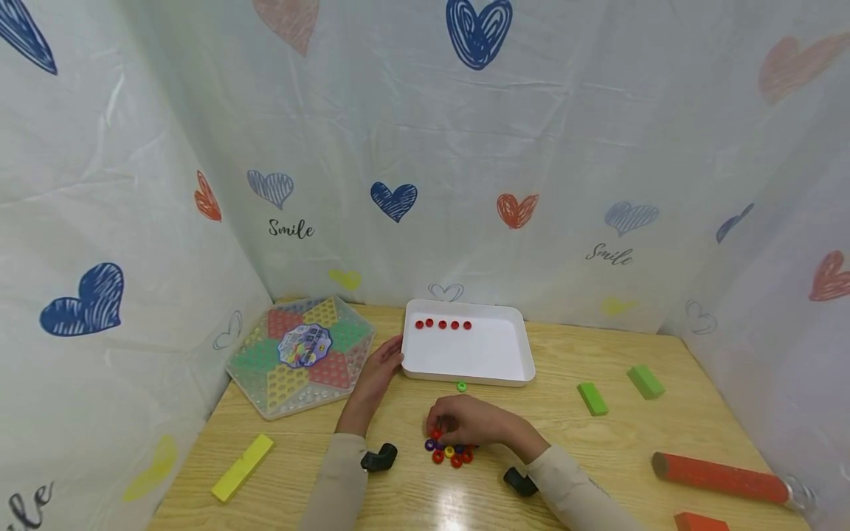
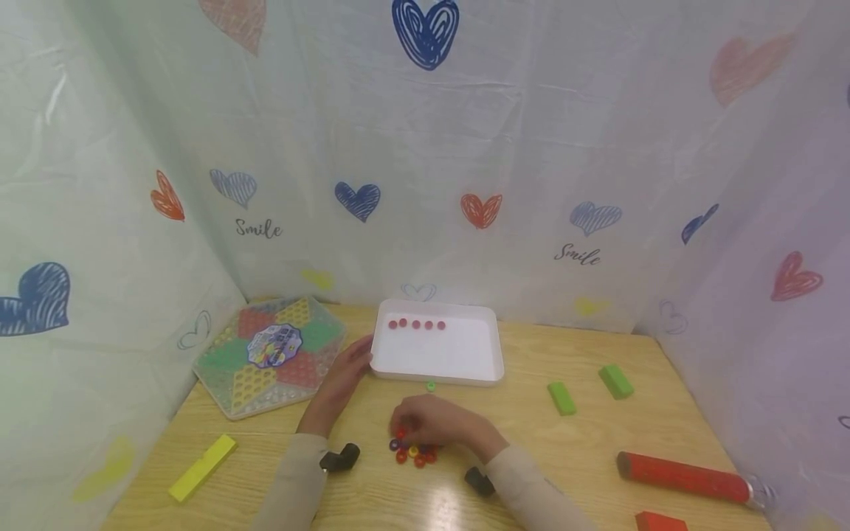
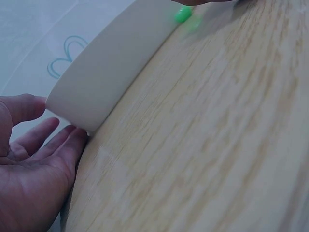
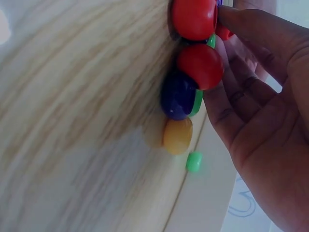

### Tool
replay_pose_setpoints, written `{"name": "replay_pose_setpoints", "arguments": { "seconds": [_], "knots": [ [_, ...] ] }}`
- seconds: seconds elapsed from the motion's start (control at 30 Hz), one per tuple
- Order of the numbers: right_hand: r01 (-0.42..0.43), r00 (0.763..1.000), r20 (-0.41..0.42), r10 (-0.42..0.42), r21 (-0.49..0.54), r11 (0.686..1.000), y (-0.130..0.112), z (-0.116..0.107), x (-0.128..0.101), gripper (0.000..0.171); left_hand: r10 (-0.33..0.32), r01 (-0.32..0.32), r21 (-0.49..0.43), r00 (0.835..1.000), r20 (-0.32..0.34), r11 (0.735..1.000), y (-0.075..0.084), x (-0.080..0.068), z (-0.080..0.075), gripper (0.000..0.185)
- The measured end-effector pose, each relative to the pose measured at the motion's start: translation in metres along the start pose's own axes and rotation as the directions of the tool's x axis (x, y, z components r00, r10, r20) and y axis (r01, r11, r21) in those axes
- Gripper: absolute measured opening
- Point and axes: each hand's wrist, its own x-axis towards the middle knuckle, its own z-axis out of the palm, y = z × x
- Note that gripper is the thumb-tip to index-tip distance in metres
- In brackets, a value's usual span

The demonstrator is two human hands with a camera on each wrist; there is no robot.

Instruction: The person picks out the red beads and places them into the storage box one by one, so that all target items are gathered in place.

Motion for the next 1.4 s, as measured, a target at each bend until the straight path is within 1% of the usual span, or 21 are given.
{"name": "replay_pose_setpoints", "arguments": {
  "seconds": [0.17,0.37,0.47,0.6,0.7,0.77,0.83,0.93,1.07,1.13,1.2,1.3,1.37,1.4],
  "knots": [
    [0.003,0.999,-0.042,-0.001,0.041,0.999,0.0,-0.003,-0.004,0.014,-0.006,0.007,0.012,1.0,-0.007,1.0,0.0,-0.001,0.001,0.048],
    [-0.019,0.989,-0.141,0.032,0.087,0.996,0.005,-0.02,-0.01,0.014,-0.009,0.009,0.016,1.0,-0.008,1.0,0.001,-0.001,0.001,0.048],
    [0.004,0.978,-0.208,0.016,0.096,0.995,0.012,-0.031,-0.012,0.017,-0.009,0.009,0.018,1.0,-0.008,1.0,0.002,-0.001,0.001,0.048],
    [0.038,0.954,-0.299,-0.007,0.097,0.995,0.021,-0.049,-0.017,0.019,-0.011,0.011,0.007,1.0,-0.006,1.0,0.001,0.0,0.0,0.048],
    [0.037,0.938,-0.346,-0.004,0.089,0.995,0.028,-0.063,-0.02,0.02,-0.005,0.005,0.012,1.0,-0.002,1.0,0.0,0.001,0.0,0.048],
    [0.018,0.929,-0.369,0.012,0.079,0.997,0.033,-0.072,-0.022,0.02,-0.003,0.003,0.014,1.0,0.0,1.0,-0.001,0.001,-0.001,0.049],
    [-0.021,0.922,-0.385,0.05,0.079,0.997,0.037,-0.08,-0.023,0.022,0.001,-0.001,0.022,1.0,0.002,1.0,-0.002,0.002,-0.001,0.049],
    [-0.075,0.911,-0.396,0.114,0.113,0.991,0.042,-0.091,-0.024,0.023,-0.003,0.003,0.021,1.0,0.002,1.0,-0.003,0.002,-0.002,0.049],
    [-0.124,0.896,-0.403,0.185,0.173,0.977,0.05,-0.103,-0.024,0.019,-0.008,0.008,0.021,1.0,0.002,1.0,-0.004,0.003,-0.002,0.05],
    [-0.148,0.888,-0.407,0.214,0.186,0.971,0.056,-0.108,-0.024,0.017,-0.008,0.008,0.019,1.0,0.0,1.0,-0.004,0.003,-0.001,0.049],
    [-0.167,0.881,-0.413,0.23,0.183,0.969,0.062,-0.113,-0.022,0.016,-0.009,0.009,0.017,1.0,-0.001,1.0,-0.003,0.003,-0.001,0.049],
    [-0.172,0.879,-0.42,0.224,0.158,0.972,0.072,-0.119,-0.019,0.017,-0.003,0.003,0.029,1.0,-0.003,1.0,-0.002,0.001,0.0,0.048],
    [-0.179,0.88,-0.419,0.226,0.149,0.973,0.067,-0.125,-0.016,0.018,0.0,0.0,0.029,1.0,-0.005,1.0,-0.002,0.001,0.0,0.048],
    [-0.188,0.878,-0.42,0.231,0.142,0.972,0.07,-0.127,-0.014,0.019,0.002,-0.002,0.029,1.0,-0.005,1.0,-0.001,0.001,0.0,0.048]
  ]
}}
